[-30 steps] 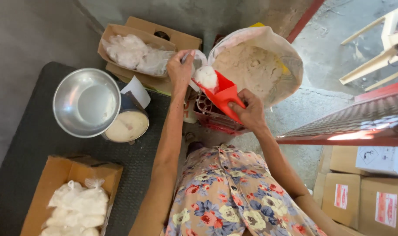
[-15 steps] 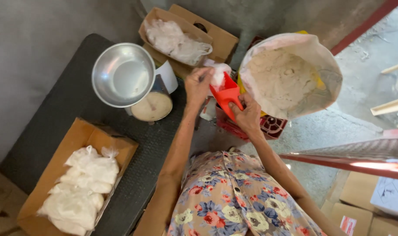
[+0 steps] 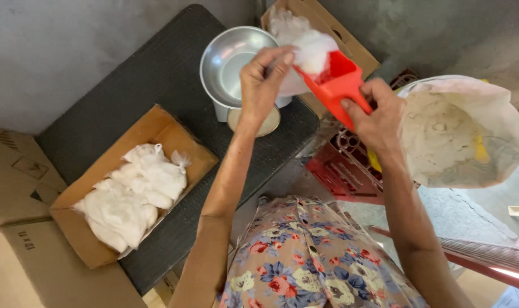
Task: Scooping powder from a large bag, weighing it on a scale, transferring it into individual plastic bags, and packing those bags into a cardboard box.
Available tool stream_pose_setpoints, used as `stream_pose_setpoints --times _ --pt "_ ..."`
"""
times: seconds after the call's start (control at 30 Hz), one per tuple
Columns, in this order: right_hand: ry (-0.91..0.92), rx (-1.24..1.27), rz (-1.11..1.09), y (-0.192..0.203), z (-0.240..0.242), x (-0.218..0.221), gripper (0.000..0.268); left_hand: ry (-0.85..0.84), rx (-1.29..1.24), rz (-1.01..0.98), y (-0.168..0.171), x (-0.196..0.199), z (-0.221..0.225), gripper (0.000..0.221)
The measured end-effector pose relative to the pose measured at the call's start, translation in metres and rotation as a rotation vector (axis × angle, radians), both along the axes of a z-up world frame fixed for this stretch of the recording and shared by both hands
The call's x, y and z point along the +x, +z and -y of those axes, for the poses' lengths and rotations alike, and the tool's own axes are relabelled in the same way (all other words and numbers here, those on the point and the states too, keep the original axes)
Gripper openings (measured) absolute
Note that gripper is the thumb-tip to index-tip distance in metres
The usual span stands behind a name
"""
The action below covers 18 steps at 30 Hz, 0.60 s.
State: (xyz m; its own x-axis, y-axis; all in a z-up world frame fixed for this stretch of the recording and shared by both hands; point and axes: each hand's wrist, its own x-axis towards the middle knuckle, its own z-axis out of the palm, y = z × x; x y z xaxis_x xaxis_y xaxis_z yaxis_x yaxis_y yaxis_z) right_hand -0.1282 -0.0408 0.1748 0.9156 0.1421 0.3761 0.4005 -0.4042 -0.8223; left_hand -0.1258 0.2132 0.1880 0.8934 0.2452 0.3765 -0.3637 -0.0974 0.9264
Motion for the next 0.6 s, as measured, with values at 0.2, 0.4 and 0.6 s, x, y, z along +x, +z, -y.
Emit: stream_pose_setpoints --times 0.2,0.4,0.6 --pt "0.12 -0.058 0.211 0.038 -0.07 0.018 0.025 0.062 0.021 0.142 0.011 0.0 -0.082 0.028" --pt "0.08 -0.242 0.245 0.023 -0.12 0.023 0.026 0.303 0.199 -0.067 -0.039 0.0 -0.125 0.031" --pt "0.087 -0.314 0.179 0.026 -0.158 0.017 0.028 0.378 0.104 -0.035 -0.061 -0.001 -0.145 0.028"
